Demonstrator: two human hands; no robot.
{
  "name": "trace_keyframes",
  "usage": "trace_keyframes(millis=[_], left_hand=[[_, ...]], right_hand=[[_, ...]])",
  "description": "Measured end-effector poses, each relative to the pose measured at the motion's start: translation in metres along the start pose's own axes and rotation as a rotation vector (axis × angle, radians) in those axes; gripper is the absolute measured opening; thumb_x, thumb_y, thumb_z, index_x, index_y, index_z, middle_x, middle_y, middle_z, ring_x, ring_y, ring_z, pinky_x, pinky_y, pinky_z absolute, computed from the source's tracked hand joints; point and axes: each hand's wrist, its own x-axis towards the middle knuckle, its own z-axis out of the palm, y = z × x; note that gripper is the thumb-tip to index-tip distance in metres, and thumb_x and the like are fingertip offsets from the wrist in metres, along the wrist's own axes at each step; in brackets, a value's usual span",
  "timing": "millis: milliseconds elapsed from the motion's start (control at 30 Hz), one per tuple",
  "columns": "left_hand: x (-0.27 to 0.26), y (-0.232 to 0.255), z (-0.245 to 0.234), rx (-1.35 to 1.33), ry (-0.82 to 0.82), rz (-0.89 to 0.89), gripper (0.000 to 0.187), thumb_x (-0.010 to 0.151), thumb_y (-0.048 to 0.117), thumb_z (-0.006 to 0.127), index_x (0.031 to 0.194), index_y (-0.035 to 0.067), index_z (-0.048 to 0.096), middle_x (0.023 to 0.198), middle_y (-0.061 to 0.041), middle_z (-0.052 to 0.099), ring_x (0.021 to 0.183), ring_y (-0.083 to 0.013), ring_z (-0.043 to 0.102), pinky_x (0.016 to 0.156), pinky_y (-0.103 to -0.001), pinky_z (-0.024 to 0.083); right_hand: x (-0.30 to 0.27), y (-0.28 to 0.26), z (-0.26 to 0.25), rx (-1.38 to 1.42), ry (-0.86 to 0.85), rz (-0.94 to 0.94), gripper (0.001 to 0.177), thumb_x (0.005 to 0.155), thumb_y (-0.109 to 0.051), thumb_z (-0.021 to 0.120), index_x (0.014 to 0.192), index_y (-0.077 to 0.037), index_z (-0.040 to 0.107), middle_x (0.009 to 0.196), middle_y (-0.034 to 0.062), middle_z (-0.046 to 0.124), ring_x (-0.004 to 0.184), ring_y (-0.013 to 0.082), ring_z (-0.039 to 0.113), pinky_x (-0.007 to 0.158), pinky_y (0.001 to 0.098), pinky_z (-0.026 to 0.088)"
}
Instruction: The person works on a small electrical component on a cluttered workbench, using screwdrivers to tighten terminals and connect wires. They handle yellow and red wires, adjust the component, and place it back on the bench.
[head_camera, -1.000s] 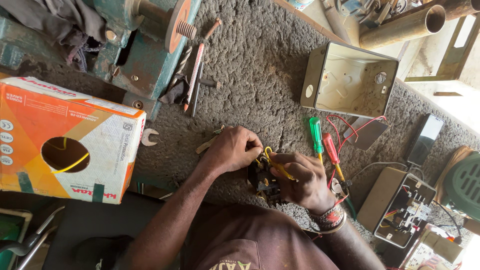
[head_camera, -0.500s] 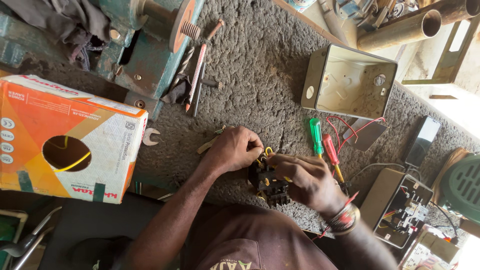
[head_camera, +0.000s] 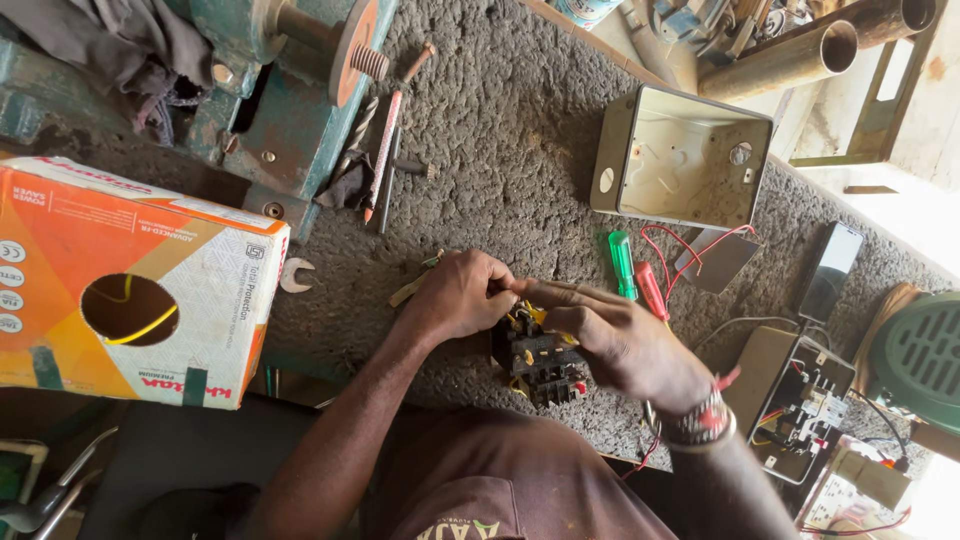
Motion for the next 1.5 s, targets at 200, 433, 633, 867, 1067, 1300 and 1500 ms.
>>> trace_keyframes(millis=[200, 433, 633, 867, 1067, 1300, 1500], left_hand=[[0.002, -0.003, 0.001, -0.027, 0.043, 0.068, 0.011, 0.085, 0.018, 0.072, 0.088, 0.015, 0.082, 0.082, -0.001, 0.080, 0.067, -0.0115, 0.074, 0.067, -0.030, 0.061], [0.004, -0.001, 0.002, -0.022, -0.001, 0.020, 0.012, 0.086, 0.019, 0.071, 0.091, 0.015, 0.081, 0.084, -0.001, 0.081, 0.070, -0.0128, 0.075, 0.067, -0.032, 0.063], [0.000, 0.006, -0.004, -0.031, 0.021, 0.033, 0.013, 0.084, 0.019, 0.072, 0.091, 0.014, 0.082, 0.085, -0.002, 0.081, 0.072, -0.0138, 0.076, 0.070, -0.031, 0.062], [0.001, 0.007, 0.001, 0.035, 0.049, 0.082, 0.011, 0.083, 0.018, 0.075, 0.090, 0.012, 0.082, 0.086, -0.004, 0.081, 0.075, -0.0155, 0.077, 0.072, -0.032, 0.062], [0.001, 0.012, 0.008, 0.116, 0.123, 0.097, 0.010, 0.085, 0.013, 0.073, 0.090, 0.007, 0.078, 0.084, -0.009, 0.080, 0.072, -0.0186, 0.078, 0.071, -0.033, 0.063], [0.004, 0.018, -0.001, 0.068, 0.092, 0.113, 0.014, 0.085, 0.015, 0.074, 0.093, 0.005, 0.079, 0.086, -0.010, 0.080, 0.076, -0.0189, 0.079, 0.071, -0.033, 0.063], [0.005, 0.017, -0.005, 0.015, 0.014, 0.032, 0.015, 0.087, 0.018, 0.074, 0.097, 0.007, 0.078, 0.088, -0.007, 0.081, 0.074, -0.0158, 0.078, 0.067, -0.032, 0.063]], right_hand=[[-0.013, 0.018, 0.023, 0.067, 0.129, 0.075, 0.043, 0.078, -0.002, 0.081, 0.111, -0.009, 0.054, 0.121, 0.0135, 0.075, 0.093, 0.0213, 0.079, 0.077, 0.0315, 0.065], [-0.026, 0.005, 0.063, -0.140, 0.442, 0.177, 0.033, 0.082, 0.009, 0.068, 0.108, -0.007, 0.055, 0.110, 0.0131, 0.077, 0.085, 0.0211, 0.079, 0.073, 0.0309, 0.064], [-0.023, -0.015, 0.063, -0.107, 0.496, 0.346, 0.042, 0.076, 0.018, 0.046, 0.112, -0.001, 0.055, 0.115, 0.0161, 0.077, 0.095, 0.0236, 0.080, 0.079, 0.0321, 0.067], [-0.046, -0.025, 0.027, 0.219, 0.803, 0.250, 0.027, 0.109, -0.001, 0.051, 0.134, -0.001, 0.042, 0.115, 0.0175, 0.069, 0.107, 0.0241, 0.075, 0.096, 0.0354, 0.066], [-0.070, -0.002, 0.026, 0.144, 0.547, 0.668, 0.025, 0.102, -0.001, 0.057, 0.127, 0.001, 0.052, 0.102, 0.0136, 0.077, 0.093, 0.0193, 0.075, 0.079, 0.0321, 0.062], [-0.085, 0.010, 0.044, 0.132, 0.502, 0.742, 0.025, 0.100, 0.000, 0.057, 0.124, 0.001, 0.055, 0.094, 0.0090, 0.078, 0.082, 0.0168, 0.077, 0.073, 0.0301, 0.061], [-0.078, 0.023, 0.035, 0.195, 0.630, 0.737, 0.032, 0.103, -0.005, 0.057, 0.134, -0.001, 0.048, 0.090, 0.0081, 0.073, 0.078, 0.0127, 0.075, 0.067, 0.0284, 0.061]])
